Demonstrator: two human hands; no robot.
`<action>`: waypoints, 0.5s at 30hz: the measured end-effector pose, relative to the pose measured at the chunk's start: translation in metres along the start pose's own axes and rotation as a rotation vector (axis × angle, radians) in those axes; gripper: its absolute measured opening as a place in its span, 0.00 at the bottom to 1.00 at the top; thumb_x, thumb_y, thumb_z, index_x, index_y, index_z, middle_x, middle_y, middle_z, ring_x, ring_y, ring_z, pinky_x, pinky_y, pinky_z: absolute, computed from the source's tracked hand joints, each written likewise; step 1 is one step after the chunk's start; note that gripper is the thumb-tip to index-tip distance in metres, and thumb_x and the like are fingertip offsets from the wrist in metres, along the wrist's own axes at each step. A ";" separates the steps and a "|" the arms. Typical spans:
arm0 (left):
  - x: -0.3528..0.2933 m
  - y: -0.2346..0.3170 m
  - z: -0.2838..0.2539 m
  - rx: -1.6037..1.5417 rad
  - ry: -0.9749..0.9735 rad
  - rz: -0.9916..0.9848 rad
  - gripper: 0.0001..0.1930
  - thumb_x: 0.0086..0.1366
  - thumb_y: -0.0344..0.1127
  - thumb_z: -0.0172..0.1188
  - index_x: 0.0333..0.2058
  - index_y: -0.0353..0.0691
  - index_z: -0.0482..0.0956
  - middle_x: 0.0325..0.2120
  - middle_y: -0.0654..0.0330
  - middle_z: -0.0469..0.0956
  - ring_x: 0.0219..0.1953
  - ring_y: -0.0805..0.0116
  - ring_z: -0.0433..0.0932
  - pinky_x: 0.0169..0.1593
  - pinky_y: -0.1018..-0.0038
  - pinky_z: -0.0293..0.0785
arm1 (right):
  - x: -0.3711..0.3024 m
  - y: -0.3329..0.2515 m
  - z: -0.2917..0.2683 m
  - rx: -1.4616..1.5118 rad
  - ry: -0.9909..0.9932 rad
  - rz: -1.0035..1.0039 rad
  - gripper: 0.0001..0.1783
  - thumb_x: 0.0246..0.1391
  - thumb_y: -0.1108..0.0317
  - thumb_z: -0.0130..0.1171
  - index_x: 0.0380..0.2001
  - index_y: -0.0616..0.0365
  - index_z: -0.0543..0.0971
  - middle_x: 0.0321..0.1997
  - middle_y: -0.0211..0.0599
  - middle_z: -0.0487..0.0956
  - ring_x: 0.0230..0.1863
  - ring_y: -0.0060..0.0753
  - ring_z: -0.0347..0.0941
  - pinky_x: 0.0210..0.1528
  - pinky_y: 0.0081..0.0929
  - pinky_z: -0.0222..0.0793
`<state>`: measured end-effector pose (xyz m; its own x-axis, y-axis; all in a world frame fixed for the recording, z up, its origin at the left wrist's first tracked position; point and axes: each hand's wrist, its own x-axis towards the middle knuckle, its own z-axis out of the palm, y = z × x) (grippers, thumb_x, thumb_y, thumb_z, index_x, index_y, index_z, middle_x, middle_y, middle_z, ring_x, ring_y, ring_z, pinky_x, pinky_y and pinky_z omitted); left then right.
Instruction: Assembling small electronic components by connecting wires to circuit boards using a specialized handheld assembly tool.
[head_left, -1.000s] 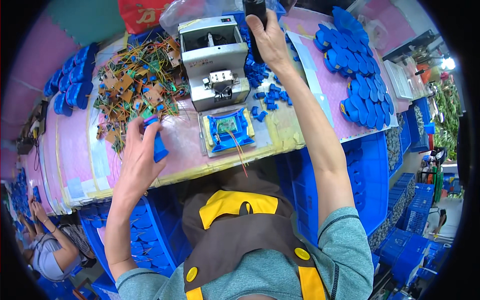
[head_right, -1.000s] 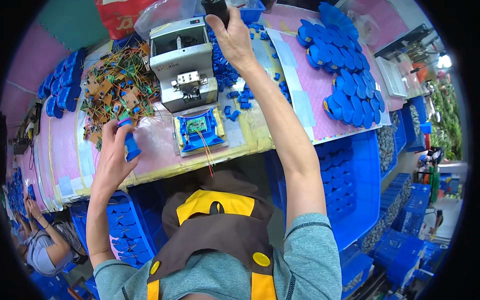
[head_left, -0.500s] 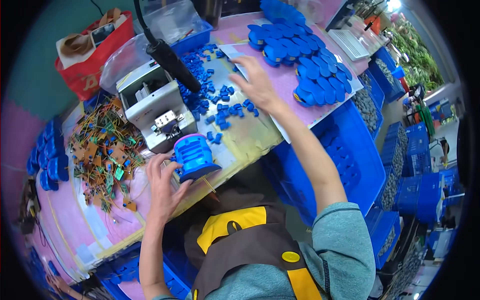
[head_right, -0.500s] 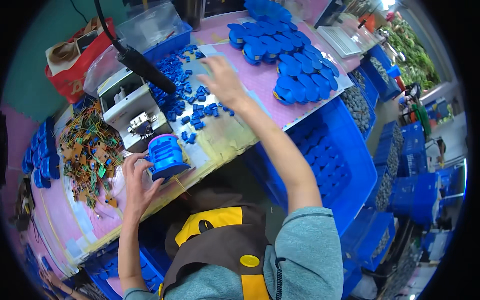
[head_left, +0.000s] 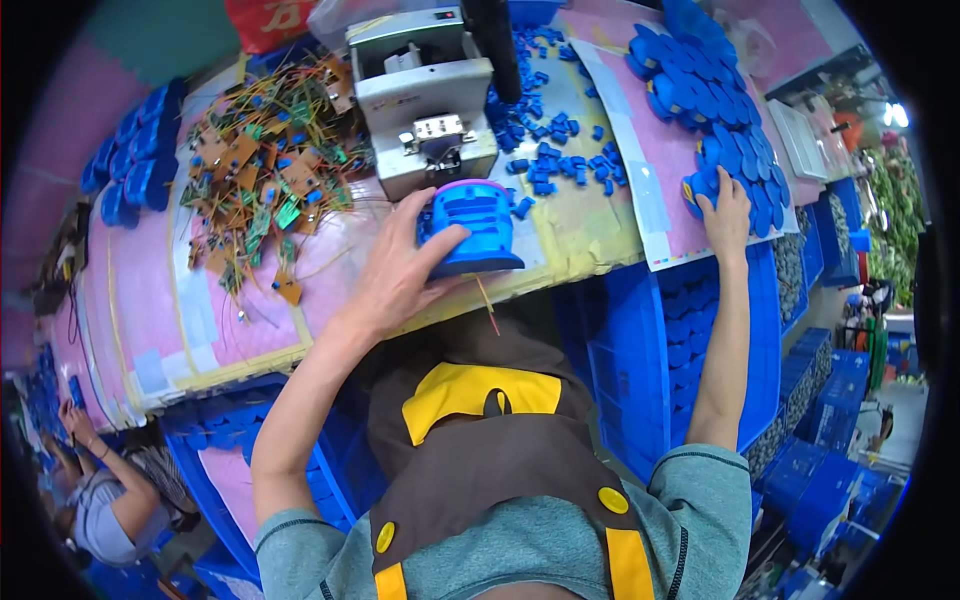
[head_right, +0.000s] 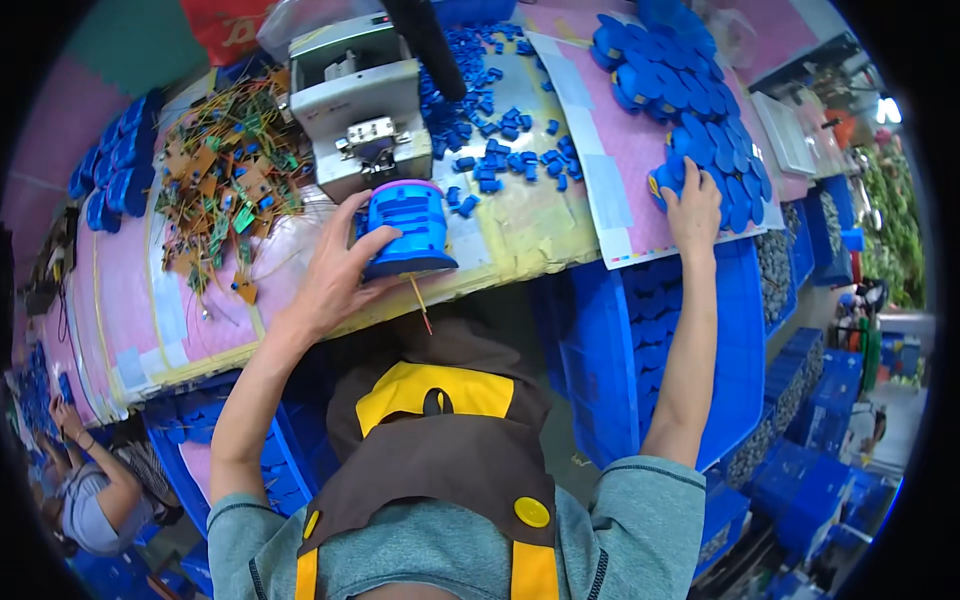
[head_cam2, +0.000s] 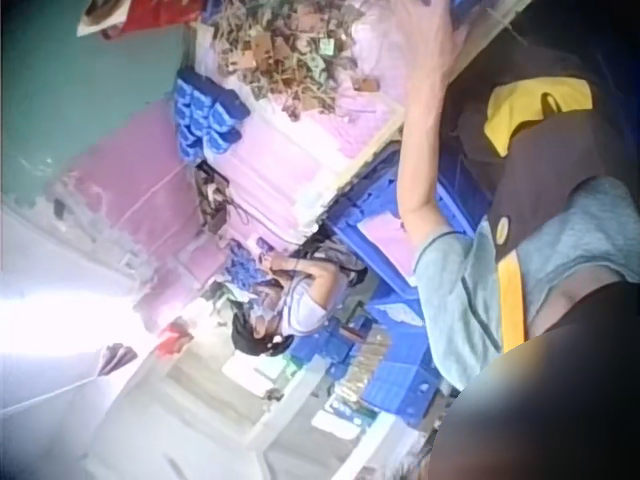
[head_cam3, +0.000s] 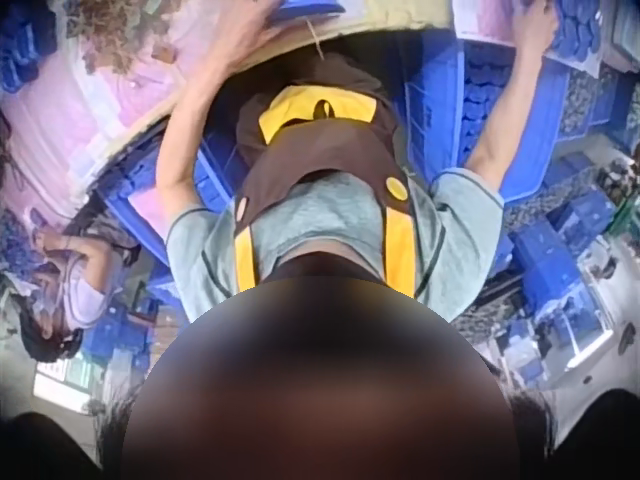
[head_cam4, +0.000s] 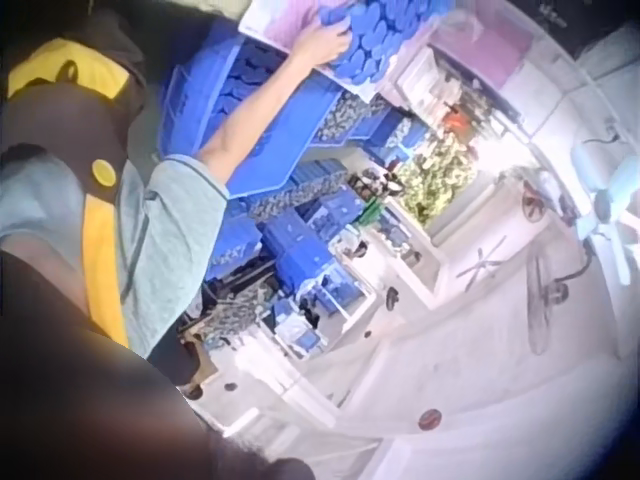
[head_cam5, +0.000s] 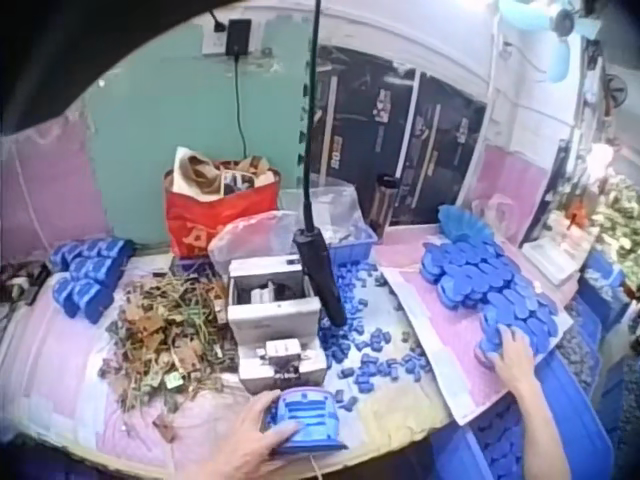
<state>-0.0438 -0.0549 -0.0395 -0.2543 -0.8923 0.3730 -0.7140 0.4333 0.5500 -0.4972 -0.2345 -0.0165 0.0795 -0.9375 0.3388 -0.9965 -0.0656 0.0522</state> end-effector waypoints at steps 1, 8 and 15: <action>-0.002 0.001 0.000 0.046 0.014 0.029 0.32 0.42 0.33 0.74 0.49 0.51 0.72 0.58 0.39 0.61 0.59 0.37 0.64 0.60 0.52 0.65 | 0.002 -0.004 0.000 0.000 -0.029 0.022 0.37 0.51 0.60 0.64 0.64 0.51 0.65 0.59 0.56 0.69 0.58 0.61 0.65 0.58 0.47 0.63; -0.017 -0.004 0.003 -0.004 0.215 0.281 0.23 0.51 0.33 0.68 0.46 0.52 0.73 0.56 0.42 0.63 0.55 0.38 0.67 0.57 0.52 0.67 | 0.011 0.035 0.014 0.081 -0.042 -0.114 0.45 0.45 0.64 0.67 0.68 0.40 0.60 0.49 0.54 0.72 0.50 0.57 0.70 0.53 0.46 0.66; -0.083 -0.051 -0.105 0.458 0.759 -0.107 0.29 0.43 0.28 0.73 0.47 0.48 0.76 0.54 0.48 0.68 0.57 0.46 0.65 0.58 0.54 0.63 | 0.011 0.030 -0.020 0.141 -0.125 -0.134 0.40 0.46 0.65 0.65 0.65 0.39 0.65 0.41 0.53 0.71 0.40 0.53 0.70 0.46 0.41 0.66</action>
<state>0.0820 0.0101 -0.0195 0.2133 -0.5304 0.8204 -0.9409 0.1145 0.3187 -0.5258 -0.2399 0.0071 0.2164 -0.9517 0.2178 -0.9718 -0.2314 -0.0458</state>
